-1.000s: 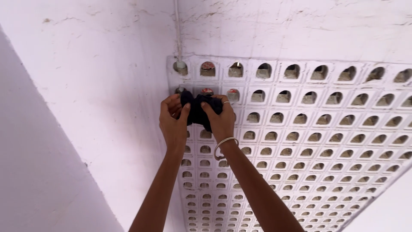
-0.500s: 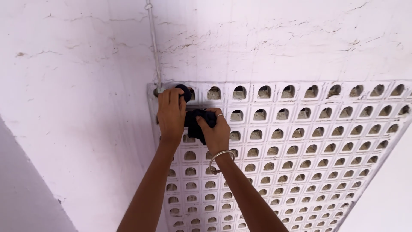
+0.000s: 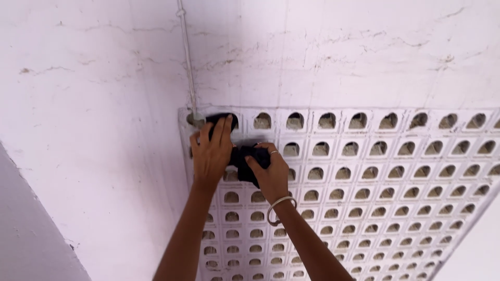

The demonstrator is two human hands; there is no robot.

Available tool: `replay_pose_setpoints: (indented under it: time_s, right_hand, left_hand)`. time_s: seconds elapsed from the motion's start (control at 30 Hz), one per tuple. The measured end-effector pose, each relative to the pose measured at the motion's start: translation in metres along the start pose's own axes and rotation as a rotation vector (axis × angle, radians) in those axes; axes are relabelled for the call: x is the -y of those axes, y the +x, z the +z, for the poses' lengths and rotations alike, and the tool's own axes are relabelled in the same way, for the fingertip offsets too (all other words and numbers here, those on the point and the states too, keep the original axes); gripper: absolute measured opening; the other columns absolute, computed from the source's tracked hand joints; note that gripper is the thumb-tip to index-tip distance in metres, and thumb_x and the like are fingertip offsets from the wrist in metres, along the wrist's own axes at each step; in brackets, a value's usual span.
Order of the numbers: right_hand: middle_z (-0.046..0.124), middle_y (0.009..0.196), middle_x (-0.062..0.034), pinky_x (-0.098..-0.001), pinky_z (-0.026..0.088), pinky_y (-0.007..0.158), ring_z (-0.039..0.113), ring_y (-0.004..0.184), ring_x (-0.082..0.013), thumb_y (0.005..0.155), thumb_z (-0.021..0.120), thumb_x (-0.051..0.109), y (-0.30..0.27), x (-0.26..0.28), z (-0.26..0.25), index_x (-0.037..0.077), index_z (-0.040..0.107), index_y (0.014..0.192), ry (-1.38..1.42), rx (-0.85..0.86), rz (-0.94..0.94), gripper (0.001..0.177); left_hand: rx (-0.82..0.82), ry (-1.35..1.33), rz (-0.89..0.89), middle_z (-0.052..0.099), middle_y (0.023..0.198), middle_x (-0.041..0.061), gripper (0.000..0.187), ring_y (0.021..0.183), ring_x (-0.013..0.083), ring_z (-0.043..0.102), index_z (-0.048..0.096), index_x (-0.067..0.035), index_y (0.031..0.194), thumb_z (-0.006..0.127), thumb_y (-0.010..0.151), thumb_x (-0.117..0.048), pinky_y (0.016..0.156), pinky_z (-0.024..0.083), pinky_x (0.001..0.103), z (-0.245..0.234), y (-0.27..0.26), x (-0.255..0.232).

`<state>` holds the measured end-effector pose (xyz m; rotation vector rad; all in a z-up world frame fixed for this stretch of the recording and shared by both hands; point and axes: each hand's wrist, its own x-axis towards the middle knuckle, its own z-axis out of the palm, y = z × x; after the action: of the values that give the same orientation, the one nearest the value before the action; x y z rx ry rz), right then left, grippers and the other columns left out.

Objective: The person wipes a white wall and a perforated ceiling panel using a black cloth. They move the cloth back and forth across the surfaces, focusing on the edges and the grid pattern of the ceiling.

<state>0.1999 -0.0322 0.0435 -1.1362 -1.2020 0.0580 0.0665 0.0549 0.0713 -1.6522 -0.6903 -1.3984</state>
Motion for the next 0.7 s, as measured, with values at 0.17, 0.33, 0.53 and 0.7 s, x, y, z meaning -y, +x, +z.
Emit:
replay_pose_setpoints:
  time_s: [0.17, 0.33, 0.53, 0.7]
  right_hand:
    - [0.075, 0.096, -0.0121, -0.0329, 0.057, 0.079, 0.073, 0.088, -0.0224, 0.084, 0.078, 0.018, 0.016, 0.002, -0.008, 0.005, 0.066, 0.108, -0.062, -0.007, -0.078, 0.030]
    - [0.074, 0.101, -0.0113, -0.0335, 0.058, 0.081, 0.073, 0.091, -0.0235, 0.084, 0.077, 0.016, 0.036, 0.000, -0.029, 0.005, 0.066, 0.108, -0.109, -0.040, -0.194, 0.028]
    - [0.070, 0.109, -0.0134, -0.0387, 0.055, 0.079, 0.070, 0.094, -0.0323, 0.088, 0.077, 0.016, 0.034, 0.018, -0.031, 0.007, 0.066, 0.111, -0.276, -0.105, -0.339, 0.027]
    - [0.069, 0.106, -0.0131, -0.0406, 0.054, 0.076, 0.070, 0.092, -0.0332, 0.087, 0.077, 0.018, 0.038, 0.015, -0.025, 0.008, 0.065, 0.111, -0.295, -0.054, -0.264, 0.029]
  left_hand:
    - [0.063, -0.020, -0.126, 0.063, 0.131, 0.007, 0.045, 0.111, 0.0303, 0.055, 0.065, -0.005, 0.134, 0.068, 0.089, -0.010, 0.084, 0.049, 0.043, 0.017, -0.001, -0.019]
    - [0.056, -0.223, -0.433, 0.062, 0.129, 0.014, 0.042, 0.112, 0.0360, 0.056, 0.066, -0.001, 0.128, 0.062, 0.086, 0.004, 0.093, 0.053, 0.045, 0.030, 0.012, -0.053]
    - [0.047, -0.461, -0.572, 0.066, 0.118, 0.012, 0.021, 0.106, 0.0344, 0.057, 0.070, -0.002, 0.116, 0.065, 0.095, -0.003, 0.091, 0.052, 0.047, 0.016, 0.015, -0.026]
    - [0.242, 0.135, 0.084, 0.063, 0.102, 0.013, 0.031, 0.096, 0.0267, 0.059, 0.071, -0.006, 0.119, 0.065, 0.089, -0.008, 0.083, 0.052, 0.041, 0.000, 0.020, 0.010]
